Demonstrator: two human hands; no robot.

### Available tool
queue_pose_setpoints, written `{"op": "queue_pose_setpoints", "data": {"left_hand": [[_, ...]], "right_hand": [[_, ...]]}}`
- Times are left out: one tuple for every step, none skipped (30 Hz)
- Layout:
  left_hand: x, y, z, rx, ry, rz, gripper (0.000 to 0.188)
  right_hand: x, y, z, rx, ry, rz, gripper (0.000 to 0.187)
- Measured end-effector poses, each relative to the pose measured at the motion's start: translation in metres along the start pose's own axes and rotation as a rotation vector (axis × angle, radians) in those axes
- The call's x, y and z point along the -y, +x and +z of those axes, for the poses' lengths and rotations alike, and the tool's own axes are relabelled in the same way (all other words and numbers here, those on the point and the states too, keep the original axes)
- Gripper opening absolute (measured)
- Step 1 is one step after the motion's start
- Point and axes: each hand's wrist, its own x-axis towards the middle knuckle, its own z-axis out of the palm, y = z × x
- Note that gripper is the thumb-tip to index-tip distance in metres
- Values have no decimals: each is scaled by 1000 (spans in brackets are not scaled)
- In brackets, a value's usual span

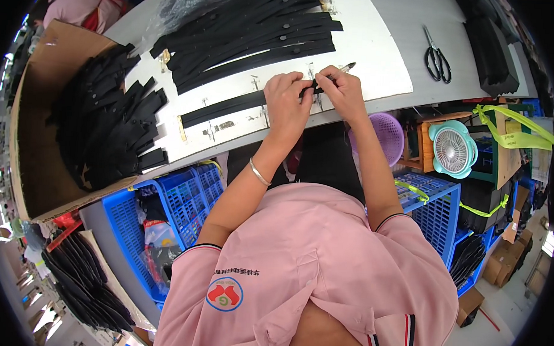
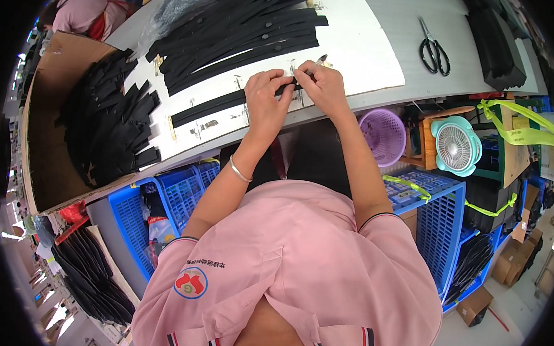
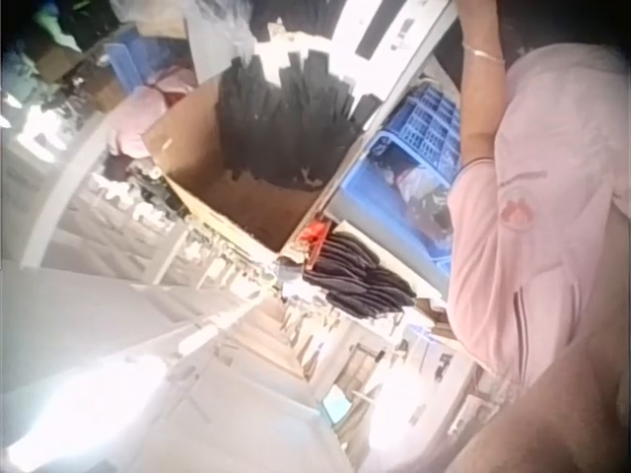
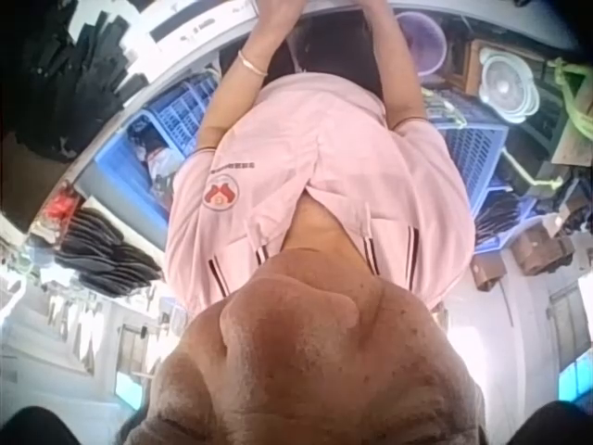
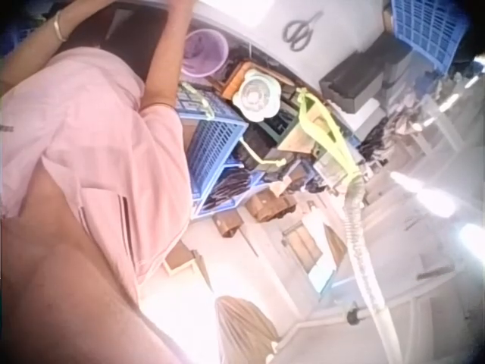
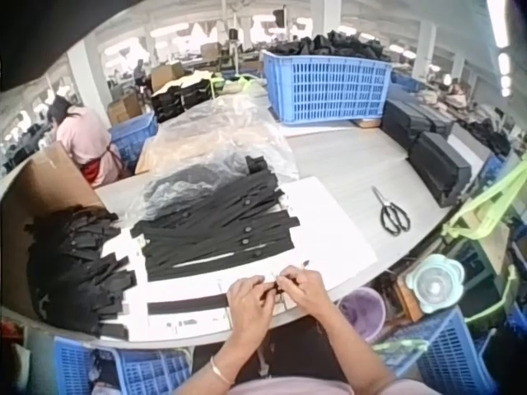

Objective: Using a pen to mark and align black webbing straps on a template board.

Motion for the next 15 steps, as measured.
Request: {"op": "queue_pose_setpoints", "data": {"left_hand": [[0, 0, 0, -2, 1, -2, 15], [0, 0, 0, -5, 3, -3, 14], [0, 0, 0, -6, 4, -4, 14], [0, 0, 0, -6, 0, -7, 14], [0, 0, 0, -6, -3, -9, 14], [0, 1, 0, -9, -1, -10, 14], [0, 0, -1, -8, -4, -11, 15], [1, 0, -2, -8, -6, -12, 15], [1, 1, -2, -14, 2, -16, 15], [3, 0, -3, -22, 3, 7, 16], [6, -1, -3, -30, 6, 32, 17], [8, -4, -5, 21, 2, 32, 25], [3, -7, -8, 14, 17, 29, 25], [-4, -12, -16, 24, 96, 40, 30], [-9, -17, -23, 36, 174, 51, 35]], "right_hand": [[2, 0, -1, 45, -28, -24, 21], [4, 0, -1, 46, -27, -24, 21], [6, 0, -2, 54, -59, -58, 20], [8, -1, -2, 62, -92, -91, 19], [8, 0, -2, 65, -92, -92, 19], [7, 0, -2, 64, -110, -98, 19], [7, 1, 0, 66, -125, -105, 19], [7, 1, 0, 73, -121, -109, 19], [6, 2, 0, 82, -122, -109, 19], [7, 2, 1, 95, -120, -113, 19], [4, 2, 2, 106, -110, -123, 19], [-2, 0, 0, 83, -39, -75, 18], [-6, -1, -2, 58, 33, -24, 17], [-6, -2, -3, 21, 78, -12, 17], [-5, -5, -5, -16, 124, 2, 16]]}}
